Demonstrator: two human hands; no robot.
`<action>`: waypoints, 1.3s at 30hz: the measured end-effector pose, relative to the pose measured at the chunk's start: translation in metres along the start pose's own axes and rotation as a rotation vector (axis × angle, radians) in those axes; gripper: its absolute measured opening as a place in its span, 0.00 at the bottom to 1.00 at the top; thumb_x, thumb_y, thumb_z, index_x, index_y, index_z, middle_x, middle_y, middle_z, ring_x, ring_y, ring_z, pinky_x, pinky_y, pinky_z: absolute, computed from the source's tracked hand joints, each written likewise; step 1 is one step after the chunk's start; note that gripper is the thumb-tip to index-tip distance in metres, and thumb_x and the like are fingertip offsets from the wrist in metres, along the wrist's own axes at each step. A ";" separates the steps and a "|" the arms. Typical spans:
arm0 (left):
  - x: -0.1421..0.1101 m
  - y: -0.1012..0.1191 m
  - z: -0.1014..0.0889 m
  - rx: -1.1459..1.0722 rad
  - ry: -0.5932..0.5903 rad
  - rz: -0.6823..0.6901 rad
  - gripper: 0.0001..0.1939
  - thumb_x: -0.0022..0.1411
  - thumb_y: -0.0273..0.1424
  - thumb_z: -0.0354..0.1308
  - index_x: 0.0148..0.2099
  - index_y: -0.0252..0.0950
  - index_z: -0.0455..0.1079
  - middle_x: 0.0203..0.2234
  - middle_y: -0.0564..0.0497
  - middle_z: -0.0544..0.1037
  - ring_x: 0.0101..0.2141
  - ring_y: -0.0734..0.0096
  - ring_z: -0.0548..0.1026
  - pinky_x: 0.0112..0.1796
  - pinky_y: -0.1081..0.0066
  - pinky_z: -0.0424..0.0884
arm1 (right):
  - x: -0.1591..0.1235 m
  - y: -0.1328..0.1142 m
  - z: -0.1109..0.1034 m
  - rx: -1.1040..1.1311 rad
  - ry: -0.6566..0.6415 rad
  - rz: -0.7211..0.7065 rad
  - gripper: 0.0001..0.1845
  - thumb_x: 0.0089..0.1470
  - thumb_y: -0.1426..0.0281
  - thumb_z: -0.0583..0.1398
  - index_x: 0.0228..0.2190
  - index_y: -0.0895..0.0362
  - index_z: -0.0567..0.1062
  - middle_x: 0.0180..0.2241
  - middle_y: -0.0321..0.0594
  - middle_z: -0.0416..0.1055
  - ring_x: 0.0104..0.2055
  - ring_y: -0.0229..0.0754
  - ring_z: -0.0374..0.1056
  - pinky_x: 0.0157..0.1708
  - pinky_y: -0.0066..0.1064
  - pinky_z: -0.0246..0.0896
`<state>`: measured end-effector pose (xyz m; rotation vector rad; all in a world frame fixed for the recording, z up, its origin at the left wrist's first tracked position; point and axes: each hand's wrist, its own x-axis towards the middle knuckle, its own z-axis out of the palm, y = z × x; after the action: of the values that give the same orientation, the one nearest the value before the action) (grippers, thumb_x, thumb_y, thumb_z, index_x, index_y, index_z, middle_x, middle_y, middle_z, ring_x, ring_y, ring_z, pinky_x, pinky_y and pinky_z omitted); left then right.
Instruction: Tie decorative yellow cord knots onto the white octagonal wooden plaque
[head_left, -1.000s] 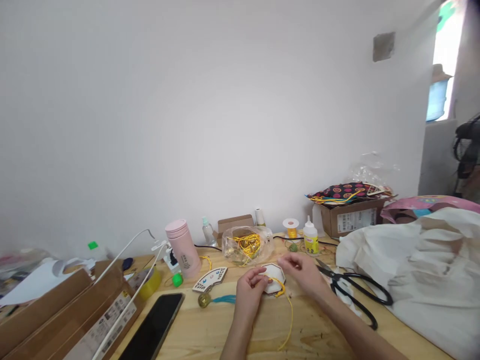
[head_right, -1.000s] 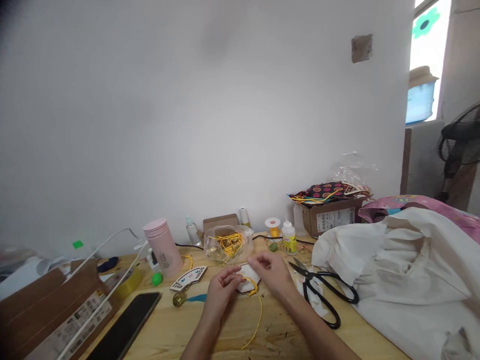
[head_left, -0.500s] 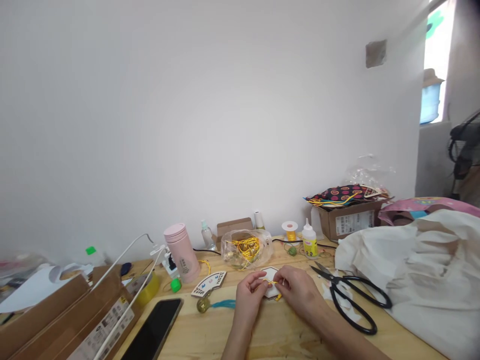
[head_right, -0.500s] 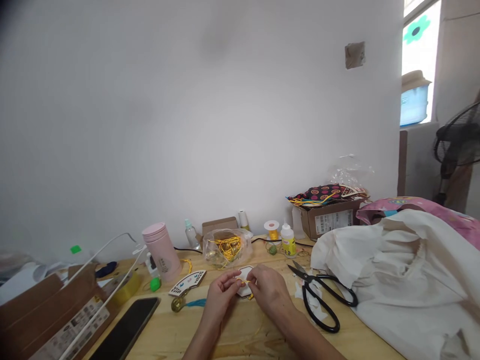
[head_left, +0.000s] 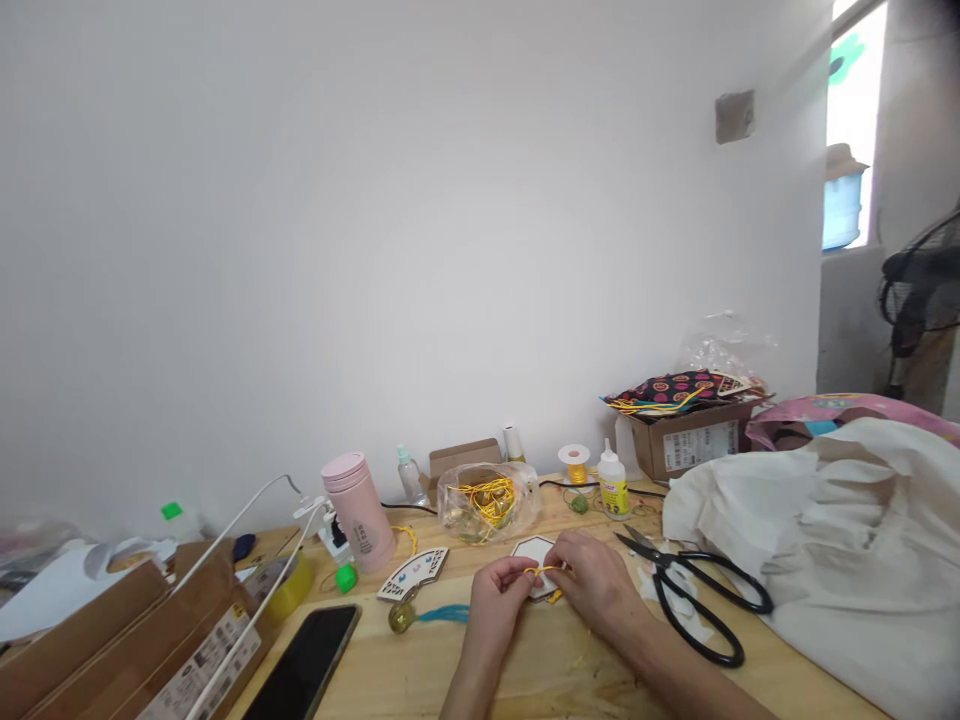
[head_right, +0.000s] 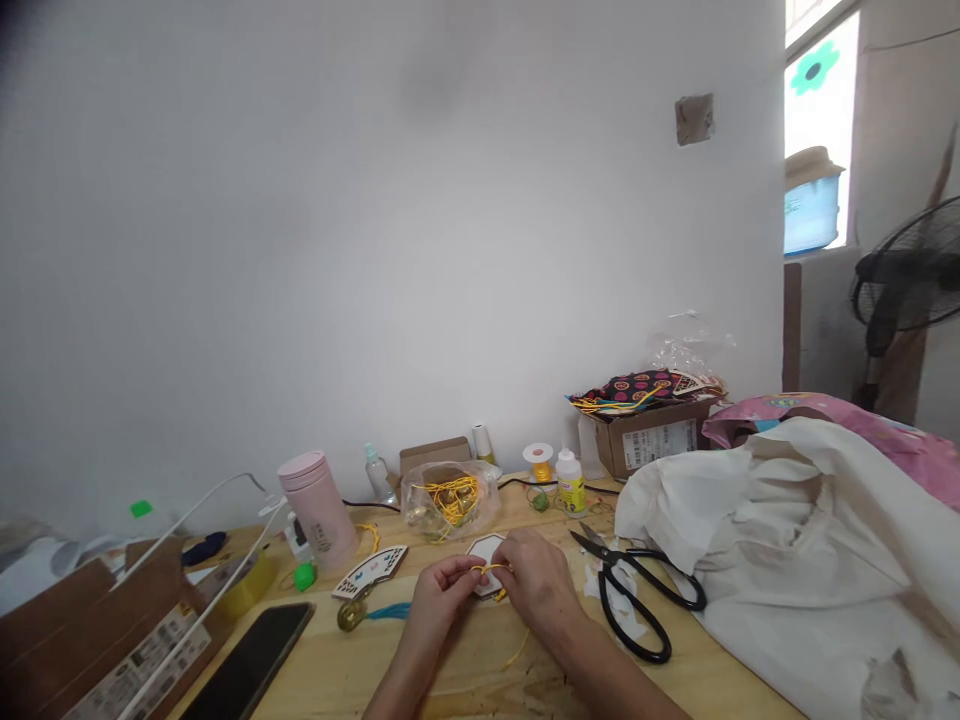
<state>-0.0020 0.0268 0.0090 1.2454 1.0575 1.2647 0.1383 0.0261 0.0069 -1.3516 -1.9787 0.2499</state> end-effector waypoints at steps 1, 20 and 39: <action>0.000 0.000 0.000 0.007 -0.001 0.002 0.06 0.37 0.28 0.61 0.24 0.31 0.72 0.15 0.50 0.75 0.21 0.70 0.71 0.27 0.74 0.64 | 0.000 0.000 0.000 0.005 0.002 0.002 0.06 0.41 0.72 0.54 0.23 0.54 0.71 0.26 0.36 0.68 0.31 0.38 0.61 0.28 0.27 0.49; 0.001 0.001 -0.001 0.086 0.001 0.022 0.09 0.37 0.31 0.61 0.25 0.31 0.73 0.19 0.49 0.77 0.22 0.69 0.71 0.26 0.73 0.65 | 0.006 0.005 0.013 0.741 -0.051 0.146 0.07 0.37 0.69 0.58 0.22 0.58 0.73 0.23 0.37 0.71 0.27 0.39 0.65 0.27 0.27 0.58; -0.002 0.000 -0.001 0.149 -0.089 -0.027 0.12 0.38 0.35 0.60 0.25 0.30 0.73 0.19 0.49 0.77 0.23 0.69 0.71 0.27 0.74 0.63 | 0.005 0.005 0.009 0.582 -0.077 0.118 0.12 0.42 0.68 0.53 0.16 0.60 0.71 0.14 0.31 0.60 0.19 0.31 0.52 0.18 0.22 0.44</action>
<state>-0.0033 0.0253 0.0086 1.3820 1.1160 1.1156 0.1346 0.0345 -0.0001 -1.0809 -1.6954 0.8702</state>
